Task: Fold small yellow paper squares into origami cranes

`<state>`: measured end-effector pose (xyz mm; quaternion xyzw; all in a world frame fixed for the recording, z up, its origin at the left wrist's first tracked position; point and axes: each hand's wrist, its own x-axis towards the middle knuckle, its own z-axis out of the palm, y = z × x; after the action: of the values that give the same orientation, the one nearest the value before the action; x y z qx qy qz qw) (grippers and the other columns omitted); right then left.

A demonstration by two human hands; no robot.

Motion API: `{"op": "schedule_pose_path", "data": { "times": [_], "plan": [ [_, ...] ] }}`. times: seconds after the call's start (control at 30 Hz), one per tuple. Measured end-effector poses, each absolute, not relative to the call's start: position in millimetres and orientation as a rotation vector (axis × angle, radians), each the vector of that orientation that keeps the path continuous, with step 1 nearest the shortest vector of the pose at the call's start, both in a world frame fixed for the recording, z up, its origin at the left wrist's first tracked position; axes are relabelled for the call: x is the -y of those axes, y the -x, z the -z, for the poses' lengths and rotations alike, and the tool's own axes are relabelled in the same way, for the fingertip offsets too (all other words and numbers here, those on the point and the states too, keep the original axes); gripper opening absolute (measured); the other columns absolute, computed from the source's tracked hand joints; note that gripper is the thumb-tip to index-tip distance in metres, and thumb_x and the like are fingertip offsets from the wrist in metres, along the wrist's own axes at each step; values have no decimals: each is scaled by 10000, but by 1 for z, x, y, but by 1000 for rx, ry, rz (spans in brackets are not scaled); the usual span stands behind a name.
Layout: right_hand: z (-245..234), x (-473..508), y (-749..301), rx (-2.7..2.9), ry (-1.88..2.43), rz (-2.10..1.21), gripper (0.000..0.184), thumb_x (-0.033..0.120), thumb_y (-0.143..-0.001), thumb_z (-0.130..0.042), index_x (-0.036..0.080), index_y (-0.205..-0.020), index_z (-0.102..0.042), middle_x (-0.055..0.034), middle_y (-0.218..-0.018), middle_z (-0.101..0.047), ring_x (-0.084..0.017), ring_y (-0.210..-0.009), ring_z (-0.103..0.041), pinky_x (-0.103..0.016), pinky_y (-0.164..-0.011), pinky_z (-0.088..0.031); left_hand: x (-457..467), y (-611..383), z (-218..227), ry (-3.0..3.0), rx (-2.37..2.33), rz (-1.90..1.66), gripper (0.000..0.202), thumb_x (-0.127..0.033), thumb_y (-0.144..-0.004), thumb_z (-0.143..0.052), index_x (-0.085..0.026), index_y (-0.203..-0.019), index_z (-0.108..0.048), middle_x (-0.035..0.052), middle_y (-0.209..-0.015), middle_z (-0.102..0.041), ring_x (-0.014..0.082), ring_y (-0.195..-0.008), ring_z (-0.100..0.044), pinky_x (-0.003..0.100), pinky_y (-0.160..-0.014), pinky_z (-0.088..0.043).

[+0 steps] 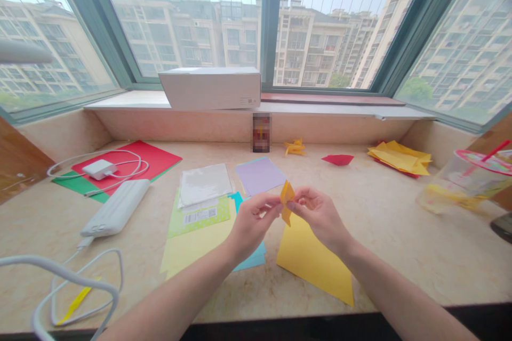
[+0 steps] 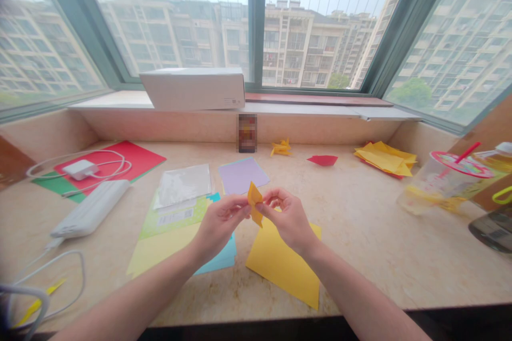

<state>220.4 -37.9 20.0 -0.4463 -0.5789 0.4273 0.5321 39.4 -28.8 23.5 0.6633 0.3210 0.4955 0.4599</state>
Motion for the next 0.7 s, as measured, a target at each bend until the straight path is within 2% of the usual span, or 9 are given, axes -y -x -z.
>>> {"op": "schedule_pose_path", "data": {
  "times": [0.2,0.33,0.5,0.7],
  "plan": [
    [-14,44,-214,1426,1084,-698,108,307,-813,-758,233,-807,-680,0,-790,-678,-181,-781,-597,-336,-768,-458,28,-39,-21,-1727,-874,-1304,151,-230,-892,-651,-188,-972,-772,64,-948,-779,181,-811,-695,280,-725,-549],
    [-11,47,-206,1480,1012,-499,45,237,-837,-740,245,-832,-696,-3,-826,-696,-182,-786,-628,-329,-759,-486,28,-40,-19,-1708,-924,-1351,139,-231,-879,-669,-178,-958,-770,64,-923,-781,177,-776,-702,275,-703,-558],
    [-9,46,-201,1519,995,-400,59,216,-892,-677,249,-933,-704,-22,-882,-703,-186,-810,-644,-332,-745,-509,28,-41,-18,-1666,-919,-1348,132,-246,-874,-682,-172,-952,-759,67,-915,-779,171,-742,-711,269,-685,-575],
    [-12,45,-202,1480,1034,-407,34,246,-871,-703,229,-853,-681,-16,-820,-679,-183,-768,-623,-330,-705,-499,30,-42,-19,-1865,-879,-1438,90,-171,-868,-677,-187,-898,-760,36,-842,-769,158,-753,-707,256,-720,-566]
  ]
}}
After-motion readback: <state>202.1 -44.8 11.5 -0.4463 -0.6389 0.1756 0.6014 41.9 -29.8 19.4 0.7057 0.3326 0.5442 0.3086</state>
